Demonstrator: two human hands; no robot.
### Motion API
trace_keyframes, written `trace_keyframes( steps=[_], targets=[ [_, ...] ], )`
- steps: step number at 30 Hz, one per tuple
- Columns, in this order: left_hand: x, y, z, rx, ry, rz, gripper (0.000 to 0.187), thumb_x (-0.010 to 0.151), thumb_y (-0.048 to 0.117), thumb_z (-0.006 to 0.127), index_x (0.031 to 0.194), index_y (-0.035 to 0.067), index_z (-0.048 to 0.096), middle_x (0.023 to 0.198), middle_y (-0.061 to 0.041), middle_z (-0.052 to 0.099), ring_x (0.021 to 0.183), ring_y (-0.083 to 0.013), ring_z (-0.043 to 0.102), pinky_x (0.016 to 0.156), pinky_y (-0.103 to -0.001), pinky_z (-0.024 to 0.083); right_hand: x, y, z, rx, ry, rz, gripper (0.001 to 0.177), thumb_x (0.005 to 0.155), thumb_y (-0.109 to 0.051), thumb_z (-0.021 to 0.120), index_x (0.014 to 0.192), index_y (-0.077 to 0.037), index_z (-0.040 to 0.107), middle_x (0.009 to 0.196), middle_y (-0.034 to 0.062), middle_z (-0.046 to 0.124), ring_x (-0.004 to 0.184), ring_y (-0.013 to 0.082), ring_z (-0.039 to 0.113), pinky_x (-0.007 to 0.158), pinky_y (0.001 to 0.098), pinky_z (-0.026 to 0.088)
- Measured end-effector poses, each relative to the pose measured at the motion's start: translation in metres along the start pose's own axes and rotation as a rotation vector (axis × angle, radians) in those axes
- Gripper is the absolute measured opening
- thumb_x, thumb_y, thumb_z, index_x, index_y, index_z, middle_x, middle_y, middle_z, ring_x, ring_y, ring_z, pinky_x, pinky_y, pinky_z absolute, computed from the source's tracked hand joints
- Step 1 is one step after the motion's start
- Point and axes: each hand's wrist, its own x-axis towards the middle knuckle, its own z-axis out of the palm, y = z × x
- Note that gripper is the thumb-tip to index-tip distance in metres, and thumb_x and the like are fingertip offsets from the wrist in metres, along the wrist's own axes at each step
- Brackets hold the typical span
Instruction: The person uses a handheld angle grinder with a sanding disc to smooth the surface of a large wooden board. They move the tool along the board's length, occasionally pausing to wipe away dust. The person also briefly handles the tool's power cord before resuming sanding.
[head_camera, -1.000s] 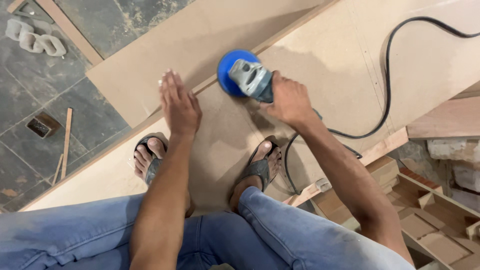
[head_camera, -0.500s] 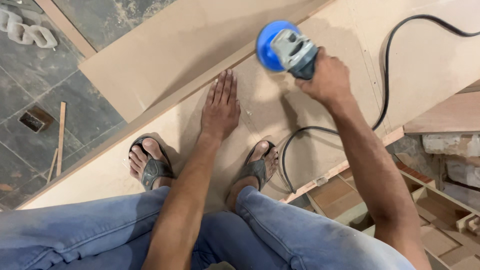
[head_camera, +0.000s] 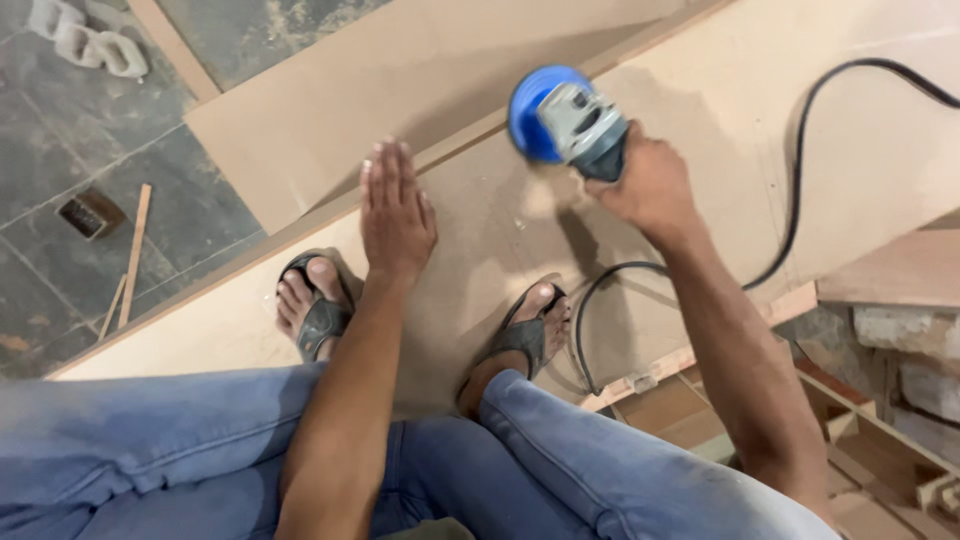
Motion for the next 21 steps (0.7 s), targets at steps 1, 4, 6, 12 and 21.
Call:
trace_keyframes(
  steps=[1, 4, 6, 12, 21],
  targets=[
    [0.000, -0.010, -0.002, -0.017, 0.024, -0.072, 0.067, 0.106, 0.025, 0.040, 0.164, 0.000, 0.018, 0.172, -0.019, 0.019, 0.161, -0.0324, 0.014, 0.133, -0.046, 0.011, -0.001, -0.016, 0.004, -0.018, -0.035, -0.018, 0.071, 0.073, -0.036, 0.083, 0.120, 0.010, 0.055, 0.091, 0.0292, 0.071, 0.087, 0.0479, 0.070, 0.080, 0.0527, 0.057],
    [0.003, -0.038, -0.006, -0.071, 0.115, -0.288, 0.065, 0.107, 0.022, 0.037, 0.164, -0.001, 0.017, 0.172, -0.020, 0.019, 0.162, -0.0338, 0.014, 0.133, -0.046, 0.011, -0.012, -0.064, 0.012, -0.052, -0.161, -0.058, 0.071, 0.073, -0.037, 0.083, 0.118, 0.008, 0.052, 0.092, 0.0277, 0.070, 0.083, 0.0447, 0.071, 0.078, 0.0511, 0.058],
    [0.006, -0.052, -0.008, -0.105, 0.201, -0.436, 0.061, 0.111, 0.022, 0.035, 0.164, -0.002, 0.017, 0.173, -0.020, 0.018, 0.161, -0.0343, 0.014, 0.132, -0.046, 0.010, -0.014, -0.090, 0.014, -0.056, -0.228, -0.080, 0.069, 0.074, -0.037, 0.083, 0.117, 0.007, 0.051, 0.092, 0.0264, 0.070, 0.082, 0.0425, 0.072, 0.078, 0.0497, 0.059],
    [0.015, -0.065, -0.007, -0.232, 0.375, -0.534, 0.058, 0.113, 0.023, 0.030, 0.166, 0.002, 0.019, 0.175, -0.016, 0.021, 0.164, -0.0313, 0.016, 0.136, -0.043, 0.011, -0.022, -0.130, 0.024, -0.098, -0.224, -0.171, 0.066, 0.077, -0.037, 0.083, 0.116, 0.005, 0.051, 0.094, 0.0238, 0.070, 0.083, 0.0409, 0.072, 0.075, 0.0482, 0.059],
    [0.020, -0.019, 0.008, -0.205, 0.123, -0.276, 0.061, 0.111, 0.027, 0.032, 0.166, 0.006, 0.019, 0.174, -0.014, 0.018, 0.163, -0.0280, 0.013, 0.136, -0.046, 0.011, 0.001, -0.048, 0.004, -0.171, -0.170, 0.081, 0.072, 0.077, -0.034, 0.083, 0.124, 0.008, 0.049, 0.096, 0.0252, 0.070, 0.085, 0.0401, 0.072, 0.077, 0.0483, 0.059]
  ],
)
